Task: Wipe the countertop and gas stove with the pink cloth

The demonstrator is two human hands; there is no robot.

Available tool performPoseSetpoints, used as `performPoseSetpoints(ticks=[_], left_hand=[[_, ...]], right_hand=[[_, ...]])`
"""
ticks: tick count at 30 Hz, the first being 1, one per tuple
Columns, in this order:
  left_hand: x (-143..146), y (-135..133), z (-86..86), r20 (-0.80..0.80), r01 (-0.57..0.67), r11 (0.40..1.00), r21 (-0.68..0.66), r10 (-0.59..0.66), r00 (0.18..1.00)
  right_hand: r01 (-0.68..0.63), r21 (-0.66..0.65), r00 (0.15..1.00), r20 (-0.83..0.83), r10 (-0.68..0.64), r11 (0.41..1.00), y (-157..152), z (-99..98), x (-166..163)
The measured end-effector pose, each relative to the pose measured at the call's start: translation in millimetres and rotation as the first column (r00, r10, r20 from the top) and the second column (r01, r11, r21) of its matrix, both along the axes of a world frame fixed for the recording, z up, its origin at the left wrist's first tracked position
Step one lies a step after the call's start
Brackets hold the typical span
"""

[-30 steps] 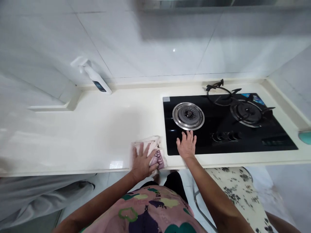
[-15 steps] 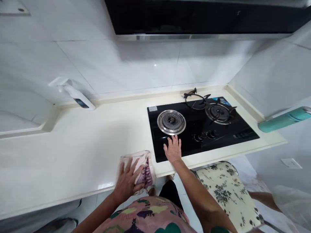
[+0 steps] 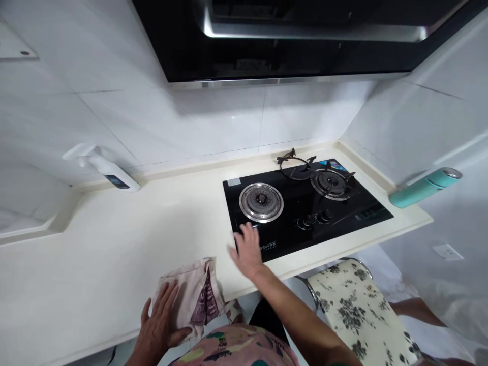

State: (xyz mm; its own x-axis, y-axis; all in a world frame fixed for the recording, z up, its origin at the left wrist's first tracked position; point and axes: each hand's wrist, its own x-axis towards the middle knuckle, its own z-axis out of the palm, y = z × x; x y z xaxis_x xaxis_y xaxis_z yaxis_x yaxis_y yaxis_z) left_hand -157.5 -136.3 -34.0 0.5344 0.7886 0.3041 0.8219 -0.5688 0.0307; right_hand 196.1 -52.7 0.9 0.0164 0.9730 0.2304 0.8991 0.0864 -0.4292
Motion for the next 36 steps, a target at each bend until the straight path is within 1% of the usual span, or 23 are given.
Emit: performPoseSetpoints(ticks=[1, 2, 3, 4, 5, 6, 7, 8, 9, 11, 14, 18, 20, 23, 25, 27, 29, 32, 34, 36], left_hand=[[-3, -3, -0.5, -0.004, -0.036, 0.999, -0.007, 0.036, 0.999], [-7, -6, -1.2, -0.01, -0.064, 0.998, -0.02, 0.064, 0.998], [-12, -9, -2.4, -0.014, -0.082, 0.996, -0.035, 0.081, 0.997], [-17, -11, -4.1, -0.016, -0.102, 0.994, -0.05, 0.101, 0.995], [-24, -14, -6.3, -0.017, -0.129, 0.989, -0.067, 0.128, 0.992], [-31, -17, -8.8, -0.017, -0.164, 0.983, -0.085, 0.163, 0.986], [-38, -19, -11.4, -0.018, -0.203, 0.973, -0.105, 0.203, 0.979], [-46, -22, -13.7, -0.02, -0.246, 0.961, -0.128, 0.245, 0.969], [-54, -24, -15.4, -0.022, -0.284, 0.947, -0.148, 0.284, 0.958], [-68, -27, -16.0, -0.009, -0.324, 0.931, -0.167, 0.327, 0.945], [-78, -27, -9.1, 0.042, -0.34, 0.922, -0.185, 0.353, 0.935], [-68, -17, 2.8, 0.076, -0.37, 0.898, -0.239, 0.397, 0.915], [-58, -9, 4.0, 0.09, -0.35, 0.907, -0.235, 0.378, 0.921], [-44, 5, 0.5, 0.1, -0.305, 0.927, -0.218, 0.332, 0.938], [-35, 14, -1.4, 0.107, -0.299, 0.931, -0.21, 0.326, 0.939], [-27, 21, -0.7, 0.114, -0.308, 0.93, -0.203, 0.334, 0.936], [-20, 26, 2.1, 0.106, -0.325, 0.925, -0.196, 0.35, 0.931], [-11, 28, 7.3, 0.084, -0.352, 0.916, -0.194, 0.373, 0.924], [-7, 28, 9.6, 0.093, -0.373, 0.908, -0.189, 0.395, 0.914], [-4, 28, 10.4, 0.106, -0.386, 0.905, -0.181, 0.408, 0.907]], right_hand=[[-0.158, -0.005, 0.987, -0.018, 0.158, 0.987, -5, 7.3, -22], [-0.323, -0.023, 0.946, -0.031, 0.322, 0.946, -10, 13.6, -45], [-0.482, -0.045, 0.876, -0.035, 0.481, 0.875, -17, 18.5, -68], [-0.614, -0.063, 0.789, -0.02, 0.614, 0.787, -24, 21.8, -89], [-0.703, -0.075, 0.709, 0.01, 0.705, 0.707, -30, 23.4, -108], [-0.761, -0.084, 0.642, 0.052, 0.765, 0.644, -36, 23.7, -123], [-0.792, -0.086, 0.597, 0.101, 0.796, 0.605, -41, 23.1, -134], [-0.804, -0.085, 0.574, 0.148, 0.805, 0.589, -45, 21.9, -142], [-0.806, -0.085, 0.565, 0.187, 0.804, 0.586, -48, 20.5, -147], [-0.801, -0.093, 0.562, 0.228, 0.795, 0.592, -52, 17.8, -148], [-0.789, -0.1, 0.578, 0.214, 0.788, 0.606, -53, 15.1, -141], [-0.805, -0.102, 0.562, 0.182, 0.807, 0.584, -58, 10.5, -115], [-0.789, -0.128, 0.581, 0.16, 0.798, 0.6, -63, 4.8, -93], [-0.709, -0.19, 0.675, 0.095, 0.732, 0.679, -76, -10.4, -55], [-0.639, -0.235, 0.743, 0.061, 0.667, 0.733, -87, -23.1, -28], [-0.563, -0.267, 0.801, 0.058, 0.596, 0.782, -98, -34.2, 2], [-0.457, -0.285, 0.863, 0.087, 0.498, 0.842, -111, -40.9, 35], [-0.243, -0.301, 0.94, 0.159, 0.3, 0.922, -127, -41.2, 86], [-0.119, -0.297, 0.961, 0.204, 0.185, 0.947, -135, -37.8, 116], [-0.062, -0.272, 0.966, 0.225, 0.126, 0.96, -142, -34.3, 139]])
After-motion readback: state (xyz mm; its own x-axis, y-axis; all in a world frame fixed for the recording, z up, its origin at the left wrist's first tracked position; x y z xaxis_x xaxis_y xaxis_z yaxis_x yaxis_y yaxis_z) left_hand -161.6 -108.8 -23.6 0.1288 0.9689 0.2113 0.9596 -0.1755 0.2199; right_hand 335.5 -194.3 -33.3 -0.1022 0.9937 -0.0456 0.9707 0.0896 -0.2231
